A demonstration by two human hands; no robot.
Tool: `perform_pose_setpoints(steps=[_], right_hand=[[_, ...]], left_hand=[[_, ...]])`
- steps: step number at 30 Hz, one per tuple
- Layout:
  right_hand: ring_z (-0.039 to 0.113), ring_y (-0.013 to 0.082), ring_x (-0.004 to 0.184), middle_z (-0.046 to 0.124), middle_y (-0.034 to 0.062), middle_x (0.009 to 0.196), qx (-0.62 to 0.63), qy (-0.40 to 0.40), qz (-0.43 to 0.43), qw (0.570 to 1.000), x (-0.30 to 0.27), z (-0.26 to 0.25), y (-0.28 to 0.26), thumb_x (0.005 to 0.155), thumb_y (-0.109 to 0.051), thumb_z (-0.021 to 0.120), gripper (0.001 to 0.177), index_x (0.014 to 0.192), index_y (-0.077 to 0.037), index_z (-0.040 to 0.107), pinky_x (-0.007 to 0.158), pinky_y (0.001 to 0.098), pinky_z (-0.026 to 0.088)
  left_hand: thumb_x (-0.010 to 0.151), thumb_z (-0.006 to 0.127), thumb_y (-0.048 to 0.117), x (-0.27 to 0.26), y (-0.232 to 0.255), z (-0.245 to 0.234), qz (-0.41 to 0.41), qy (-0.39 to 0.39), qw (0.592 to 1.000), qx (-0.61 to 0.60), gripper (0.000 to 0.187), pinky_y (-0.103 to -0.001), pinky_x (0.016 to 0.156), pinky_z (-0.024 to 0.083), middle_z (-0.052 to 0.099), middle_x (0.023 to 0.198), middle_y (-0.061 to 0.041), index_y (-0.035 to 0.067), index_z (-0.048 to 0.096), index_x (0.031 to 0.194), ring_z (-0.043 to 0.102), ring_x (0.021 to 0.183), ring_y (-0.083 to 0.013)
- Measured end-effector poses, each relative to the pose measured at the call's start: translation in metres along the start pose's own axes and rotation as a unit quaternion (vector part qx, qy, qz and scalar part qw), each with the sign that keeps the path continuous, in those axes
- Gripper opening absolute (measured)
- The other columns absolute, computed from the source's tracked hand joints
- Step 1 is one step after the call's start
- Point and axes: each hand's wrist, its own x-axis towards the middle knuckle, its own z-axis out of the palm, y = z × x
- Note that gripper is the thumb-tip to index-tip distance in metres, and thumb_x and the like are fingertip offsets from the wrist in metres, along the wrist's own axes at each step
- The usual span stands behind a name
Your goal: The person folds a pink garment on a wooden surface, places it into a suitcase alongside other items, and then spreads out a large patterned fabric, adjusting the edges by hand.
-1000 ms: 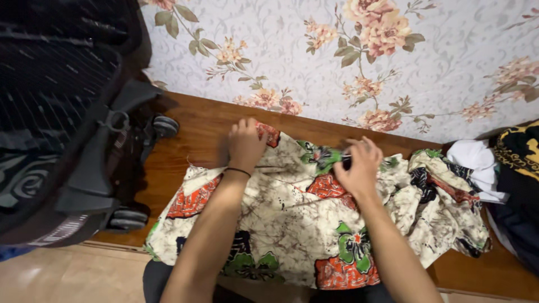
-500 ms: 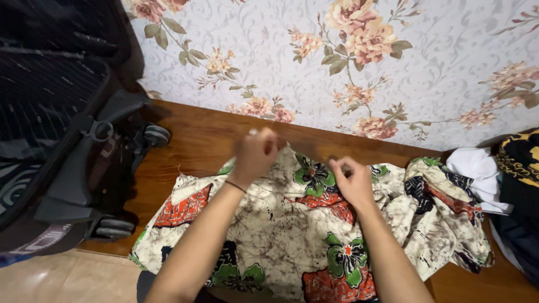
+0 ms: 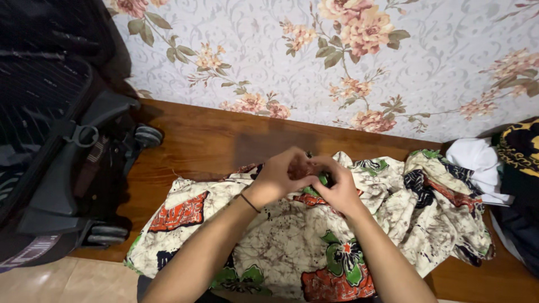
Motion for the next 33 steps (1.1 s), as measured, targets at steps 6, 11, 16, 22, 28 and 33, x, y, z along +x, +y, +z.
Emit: perform_pose_setpoints(steps=[6, 11, 16, 22, 28, 33], right_hand=[[0.064, 0.0249, 0.130, 0.067, 0.0139, 0.133, 0.022, 0.026, -0.175, 0.984, -0.001, -0.001, 0.012, 0.090, -0.010, 0.062, 0.035, 0.125, -0.003, 0.064, 0.112, 0.0377, 0.050], [0.063, 0.0369, 0.116, 0.066, 0.0198, 0.127, -0.260, 0.063, -0.087, 0.960, 0.013, -0.027, 0.028, 0.080, -0.023, 0.078, 0.058, 0.131, -0.002, 0.063, 0.099, 0.0457, 0.047], [0.075, 0.0291, 0.092, 0.076, 0.0134, 0.100, -0.220, -0.067, 0.074, 0.970, -0.006, -0.036, 0.012, 0.078, -0.025, 0.073, 0.044, 0.119, -0.009, 0.071, 0.088, 0.0392, 0.057], [0.074, 0.0265, 0.084, 0.079, 0.0119, 0.094, -0.251, -0.086, 0.086, 0.960, -0.018, -0.055, -0.002, 0.090, -0.026, 0.066, 0.026, 0.103, -0.007, 0.079, 0.083, 0.0382, 0.056], [0.072, 0.0187, 0.077, 0.079, 0.0083, 0.090, -0.197, -0.096, 0.070, 0.973, -0.015, -0.045, -0.033, 0.085, -0.028, 0.073, 0.028, 0.098, -0.004, 0.076, 0.079, 0.0347, 0.056], [0.072, 0.0144, 0.076, 0.079, 0.0060, 0.086, -0.172, -0.103, 0.091, 0.975, -0.029, -0.050, -0.014, 0.081, -0.019, 0.074, 0.025, 0.101, -0.004, 0.076, 0.075, 0.0304, 0.058]], left_hand=[[0.089, 0.071, 0.010, 0.015, -0.035, 0.001, -0.026, 0.019, 0.996, 0.084, 0.046, -0.035, 0.075, 0.058, 0.077, 0.093, -0.015, 0.005, 0.055, 0.131, 0.075, 0.083, -0.0228], [0.098, 0.063, 0.004, 0.023, -0.039, -0.026, 0.149, 0.165, 0.970, 0.100, 0.018, -0.034, 0.076, 0.059, 0.076, 0.102, -0.013, 0.004, 0.069, 0.116, 0.075, 0.087, -0.0221], [0.097, 0.056, -0.002, 0.017, -0.027, -0.092, 0.079, 0.292, 0.953, 0.004, 0.024, -0.029, 0.059, 0.047, 0.071, 0.086, -0.006, 0.008, 0.073, 0.111, 0.058, 0.066, -0.0145], [0.099, 0.058, -0.003, 0.008, -0.006, -0.141, 0.118, 0.331, 0.936, -0.015, 0.012, -0.028, 0.071, 0.054, 0.068, 0.095, -0.009, 0.004, 0.066, 0.106, 0.062, 0.078, -0.0153], [0.085, 0.075, 0.022, -0.006, -0.016, -0.059, 0.238, 0.062, 0.926, 0.287, 0.044, -0.047, 0.088, 0.052, 0.064, 0.124, -0.017, 0.006, 0.063, 0.124, 0.063, 0.107, -0.0371], [0.079, 0.080, 0.034, -0.006, -0.049, -0.046, 0.167, -0.016, 0.919, 0.357, 0.042, -0.048, 0.089, 0.052, 0.066, 0.112, -0.013, 0.010, 0.066, 0.110, 0.064, 0.107, -0.0349]])
